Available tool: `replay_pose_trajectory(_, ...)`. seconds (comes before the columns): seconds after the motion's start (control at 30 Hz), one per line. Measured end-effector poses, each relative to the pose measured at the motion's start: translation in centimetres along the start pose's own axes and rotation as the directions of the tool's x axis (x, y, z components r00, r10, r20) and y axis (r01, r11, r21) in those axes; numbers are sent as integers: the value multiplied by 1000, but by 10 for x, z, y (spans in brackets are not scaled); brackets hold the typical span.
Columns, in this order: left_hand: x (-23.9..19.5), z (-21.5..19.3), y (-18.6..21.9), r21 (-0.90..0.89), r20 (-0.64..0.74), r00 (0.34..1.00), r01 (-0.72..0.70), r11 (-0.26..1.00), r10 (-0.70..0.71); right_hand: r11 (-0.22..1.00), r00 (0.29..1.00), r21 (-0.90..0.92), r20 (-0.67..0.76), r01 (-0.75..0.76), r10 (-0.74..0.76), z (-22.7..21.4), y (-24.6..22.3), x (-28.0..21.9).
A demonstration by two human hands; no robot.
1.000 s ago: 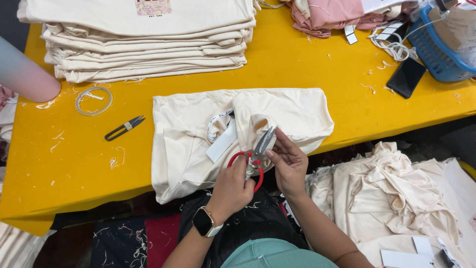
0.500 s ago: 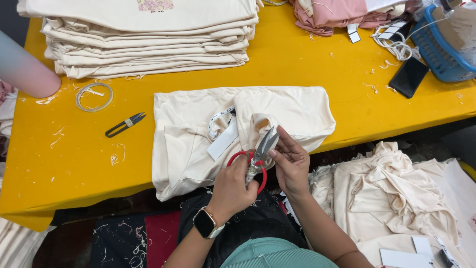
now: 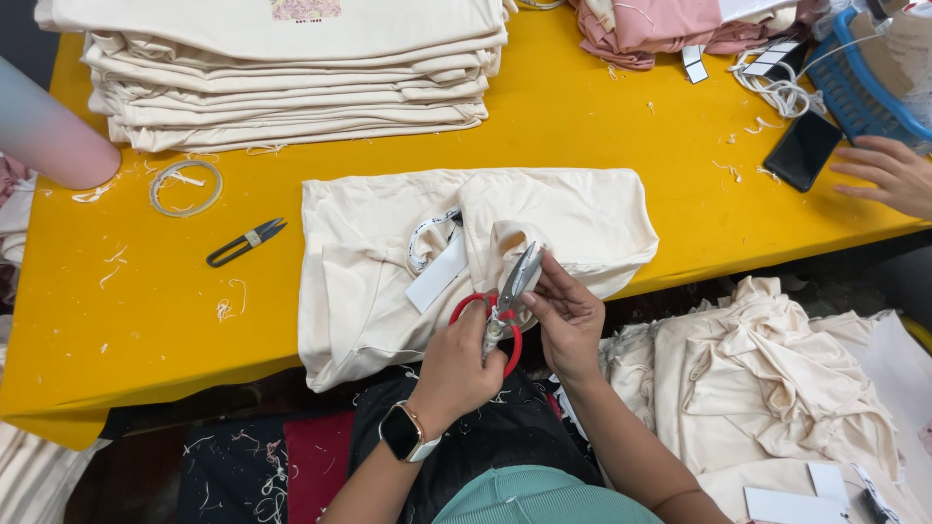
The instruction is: The person trims loose threads and tags from a cream-colored t-shirt using scissors and a seam ripper. They fold the shirt, cut the tag, and remove excess fabric from the sleeves and hem before placing it on a stack.
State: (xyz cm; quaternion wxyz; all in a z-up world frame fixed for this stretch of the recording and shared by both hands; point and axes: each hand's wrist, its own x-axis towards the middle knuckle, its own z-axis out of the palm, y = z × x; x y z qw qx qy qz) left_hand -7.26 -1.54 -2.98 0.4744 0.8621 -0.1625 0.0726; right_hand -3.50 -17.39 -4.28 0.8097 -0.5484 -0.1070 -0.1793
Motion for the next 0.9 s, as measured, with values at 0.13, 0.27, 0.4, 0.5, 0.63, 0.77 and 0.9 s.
replay_pose_trajectory(0.13,-5,6,-9,-93,63,995,79,993,-73,1000,1000,-23,11,4,-4,1,-2,1)
replay_pose_trajectory(0.27,-10,-1,-22,-101,62,987,152,983,-146,1000,1000,6,17,-4,4,-3,4,1)
replay_pose_trajectory(0.4,-7,-111,-13,-80,-84,904,414,907,-420,1000,999,28,45,-9,8,-14,-8,16)
replay_pose_trajectory(0.5,-27,-178,-93,377,-497,840,436,818,-218,947,986,-291,135,133,-96,-32,-22,32)
replay_pose_trajectory(0.63,-50,-234,-196,756,-586,765,635,159,-266,411,830,-721,478,558,-289,-26,-63,61)
replay_pose_trajectory(0.77,-36,-247,-172,813,-580,788,577,-77,-206,136,723,-715,648,686,-239,-27,-70,74)
replay_pose_trajectory(0.9,25,-197,-118,918,-284,959,271,290,5,187,661,-639,746,746,-86,-18,-61,83)
